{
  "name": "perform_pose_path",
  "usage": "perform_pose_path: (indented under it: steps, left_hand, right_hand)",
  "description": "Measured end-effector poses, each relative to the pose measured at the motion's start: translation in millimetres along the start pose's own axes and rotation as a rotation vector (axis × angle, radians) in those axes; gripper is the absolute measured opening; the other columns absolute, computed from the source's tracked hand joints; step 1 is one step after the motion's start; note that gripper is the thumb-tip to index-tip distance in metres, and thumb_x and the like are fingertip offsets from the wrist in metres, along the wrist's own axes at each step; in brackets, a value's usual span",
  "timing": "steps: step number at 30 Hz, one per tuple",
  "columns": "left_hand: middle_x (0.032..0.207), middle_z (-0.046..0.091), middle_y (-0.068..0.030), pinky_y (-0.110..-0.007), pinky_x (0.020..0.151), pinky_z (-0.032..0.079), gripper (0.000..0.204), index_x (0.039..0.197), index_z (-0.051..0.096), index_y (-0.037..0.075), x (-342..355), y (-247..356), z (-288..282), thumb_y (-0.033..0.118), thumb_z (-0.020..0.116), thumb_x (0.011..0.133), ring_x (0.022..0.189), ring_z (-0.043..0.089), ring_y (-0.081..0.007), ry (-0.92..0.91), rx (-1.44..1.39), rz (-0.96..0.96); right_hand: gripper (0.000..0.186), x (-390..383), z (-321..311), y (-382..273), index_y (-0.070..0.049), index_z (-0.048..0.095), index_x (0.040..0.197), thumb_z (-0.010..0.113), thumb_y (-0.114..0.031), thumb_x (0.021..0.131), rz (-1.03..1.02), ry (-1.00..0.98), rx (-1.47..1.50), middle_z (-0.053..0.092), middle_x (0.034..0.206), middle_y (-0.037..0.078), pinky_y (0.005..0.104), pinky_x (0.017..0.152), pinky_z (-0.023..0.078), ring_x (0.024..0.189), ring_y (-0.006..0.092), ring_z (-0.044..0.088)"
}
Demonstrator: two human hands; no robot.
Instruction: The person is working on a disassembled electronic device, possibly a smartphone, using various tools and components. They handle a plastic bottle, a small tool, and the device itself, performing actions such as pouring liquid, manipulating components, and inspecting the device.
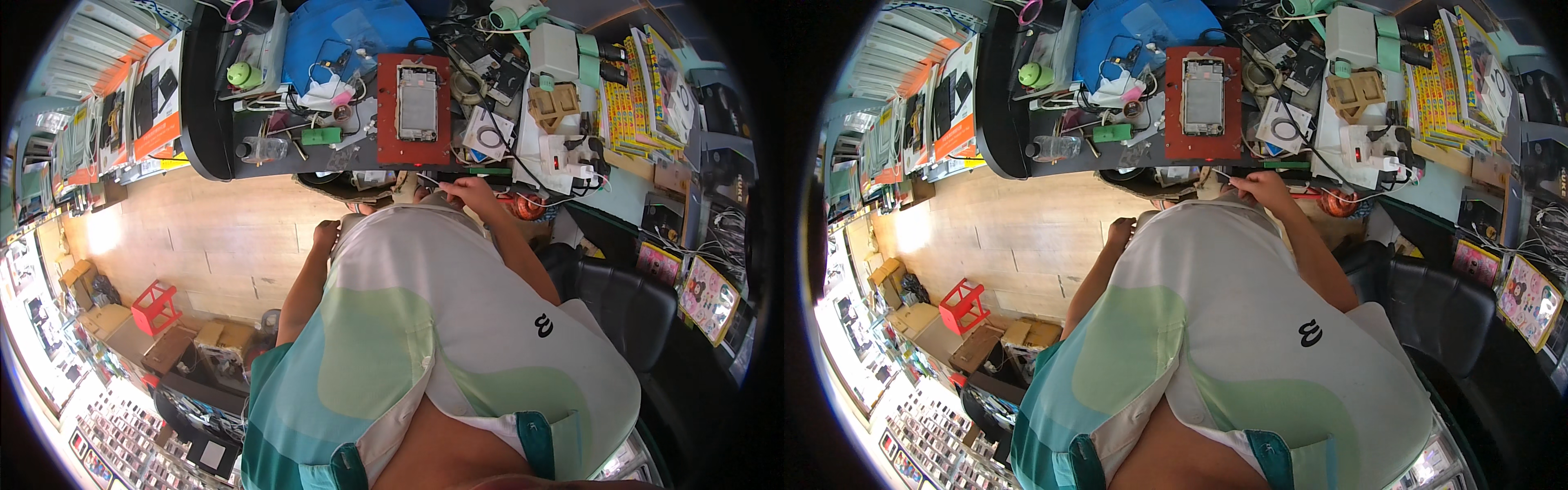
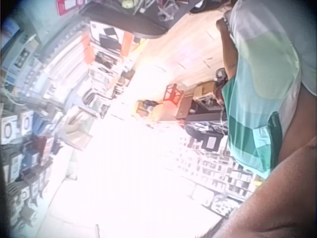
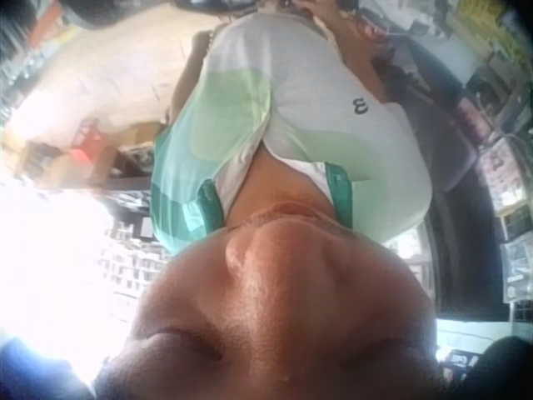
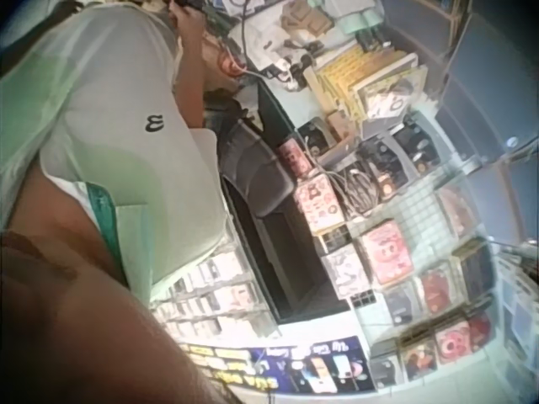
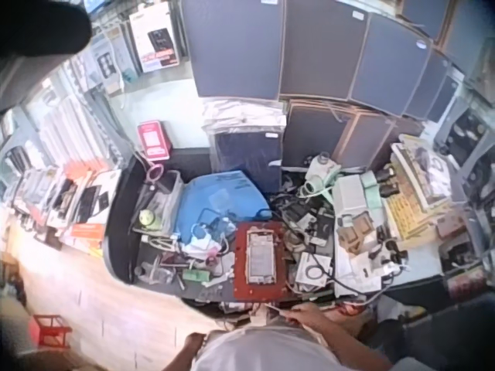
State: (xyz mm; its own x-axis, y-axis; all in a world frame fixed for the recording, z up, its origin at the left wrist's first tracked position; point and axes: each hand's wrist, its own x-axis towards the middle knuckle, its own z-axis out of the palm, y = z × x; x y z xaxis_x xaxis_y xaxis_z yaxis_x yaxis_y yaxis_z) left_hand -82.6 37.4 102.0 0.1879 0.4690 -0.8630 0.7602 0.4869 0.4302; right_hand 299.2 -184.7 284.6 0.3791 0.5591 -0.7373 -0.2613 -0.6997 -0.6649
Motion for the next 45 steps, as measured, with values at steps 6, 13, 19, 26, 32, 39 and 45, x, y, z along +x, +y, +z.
perform_pose_path:
  steps: [6,13,19,26,32,39,45]
  left_hand:
    - [0.089,0.070,-0.0085,-0.034,0.061,0.052,0.035,0.115,0.069,0.000,-6,15,1,0.027,0.064,0.094,0.069,0.063,-0.0186,-0.036,-0.017,-0.019]
    - [0.089,0.071,-0.0093,-0.035,0.060,0.053,0.034,0.115,0.069,0.001,-11,22,3,0.027,0.064,0.095,0.068,0.064,-0.0189,-0.028,0.006,-0.029]
    - [0.089,0.071,-0.0099,-0.035,0.060,0.052,0.034,0.116,0.069,-0.001,-10,11,1,0.026,0.064,0.095,0.069,0.064,-0.0193,-0.015,0.026,-0.016]
    - [0.086,0.071,-0.0096,-0.035,0.059,0.051,0.035,0.114,0.070,-0.001,-13,6,2,0.026,0.065,0.094,0.068,0.064,-0.0187,0.011,0.032,-0.006]
    - [0.084,0.071,-0.0084,-0.034,0.059,0.050,0.032,0.111,0.070,-0.001,-11,4,2,0.025,0.066,0.094,0.066,0.063,-0.0177,0.005,-0.007,-0.008]
    - [0.085,0.071,-0.0080,-0.033,0.060,0.051,0.032,0.112,0.070,-0.001,-14,10,3,0.026,0.065,0.094,0.066,0.062,-0.0171,-0.006,0.011,-0.011]
    - [0.085,0.070,-0.0081,-0.033,0.059,0.051,0.032,0.113,0.069,-0.001,-18,15,4,0.025,0.065,0.095,0.066,0.062,-0.0169,0.000,-0.012,-0.033]
  right_hand:
    - [0.037,20,11,41,-0.005,0.069,0.077,0.079,-0.039,0.090,0.143,0.017,0.415,0.066,0.075,0.004,0.0266,0.061,0.044,0.069,0.0126,0.061]
    - [0.038,41,7,61,-0.005,0.070,0.077,0.081,-0.040,0.088,0.186,-0.019,0.404,0.066,0.074,0.004,0.0270,0.058,0.042,0.067,0.0125,0.060]
    - [0.039,48,9,68,-0.006,0.072,0.078,0.080,-0.042,0.087,0.183,-0.027,0.363,0.066,0.071,0.003,0.0264,0.055,0.041,0.062,0.0118,0.059]
    - [0.036,55,8,74,-0.008,0.068,0.074,0.080,-0.038,0.089,0.210,-0.050,0.413,0.065,0.069,0.002,0.0260,0.053,0.041,0.059,0.0124,0.060]
    - [0.037,55,8,74,-0.009,0.066,0.074,0.079,-0.038,0.090,0.211,-0.053,0.409,0.064,0.069,0.002,0.0256,0.053,0.042,0.060,0.0124,0.060]
    - [0.037,53,7,72,-0.008,0.067,0.074,0.080,-0.039,0.090,0.212,-0.044,0.398,0.065,0.070,0.003,0.0260,0.052,0.042,0.060,0.0125,0.060]
    - [0.037,54,8,73,-0.008,0.067,0.073,0.080,-0.037,0.090,0.214,-0.046,0.424,0.064,0.068,0.003,0.0258,0.051,0.040,0.057,0.0125,0.059]
